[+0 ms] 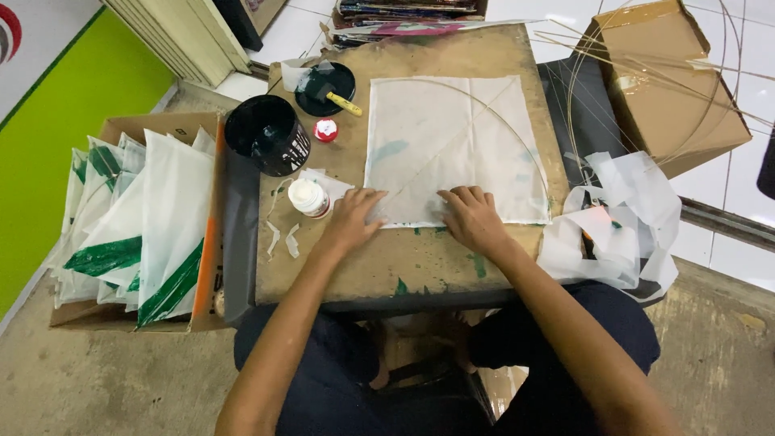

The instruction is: Assembling a kite by applying glue to the paper and folding it over the bamboo frame.

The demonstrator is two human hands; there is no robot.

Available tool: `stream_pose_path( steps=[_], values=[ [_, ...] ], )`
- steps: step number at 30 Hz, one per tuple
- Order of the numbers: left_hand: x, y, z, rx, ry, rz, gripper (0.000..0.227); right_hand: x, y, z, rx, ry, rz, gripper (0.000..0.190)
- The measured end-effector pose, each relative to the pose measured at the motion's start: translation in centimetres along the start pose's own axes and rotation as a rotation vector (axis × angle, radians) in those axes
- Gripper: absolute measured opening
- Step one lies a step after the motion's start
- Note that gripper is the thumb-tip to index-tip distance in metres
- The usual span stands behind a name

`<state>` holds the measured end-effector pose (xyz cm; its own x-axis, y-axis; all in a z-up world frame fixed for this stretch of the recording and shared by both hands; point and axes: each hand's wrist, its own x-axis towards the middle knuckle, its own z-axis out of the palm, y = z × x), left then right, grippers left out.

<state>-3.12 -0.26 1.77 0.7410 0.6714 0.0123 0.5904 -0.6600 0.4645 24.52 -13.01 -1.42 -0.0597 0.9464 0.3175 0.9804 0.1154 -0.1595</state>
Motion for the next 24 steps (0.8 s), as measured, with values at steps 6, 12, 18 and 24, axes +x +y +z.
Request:
stream_pose_path(
  steps=[6,12,18,24],
  values=[
    [0.0,4.1,-0.1,0.058,-0.049,0.016,0.058,0.8,-1.7,-0.6,-0.004,-0.063,0.032,0.061],
    [1.3,3.2,0.5,0.062,-0.076,-0.057,0.057,0.7,-1.7,-0.8,-0.07,-0.03,0.006,0.06],
    [0.8,2.6,-0.2,0.009,-0.088,-0.067,0.056,0.4,-0.4,-0.1,-0.093,0.0,-0.02,0.059],
    [0.0,-1.4,1.1,-0.093,0.025,-0.064,0.051,-0.3,0.8,-0.1,-0.152,-0.003,0.01,0.046]
  ],
)
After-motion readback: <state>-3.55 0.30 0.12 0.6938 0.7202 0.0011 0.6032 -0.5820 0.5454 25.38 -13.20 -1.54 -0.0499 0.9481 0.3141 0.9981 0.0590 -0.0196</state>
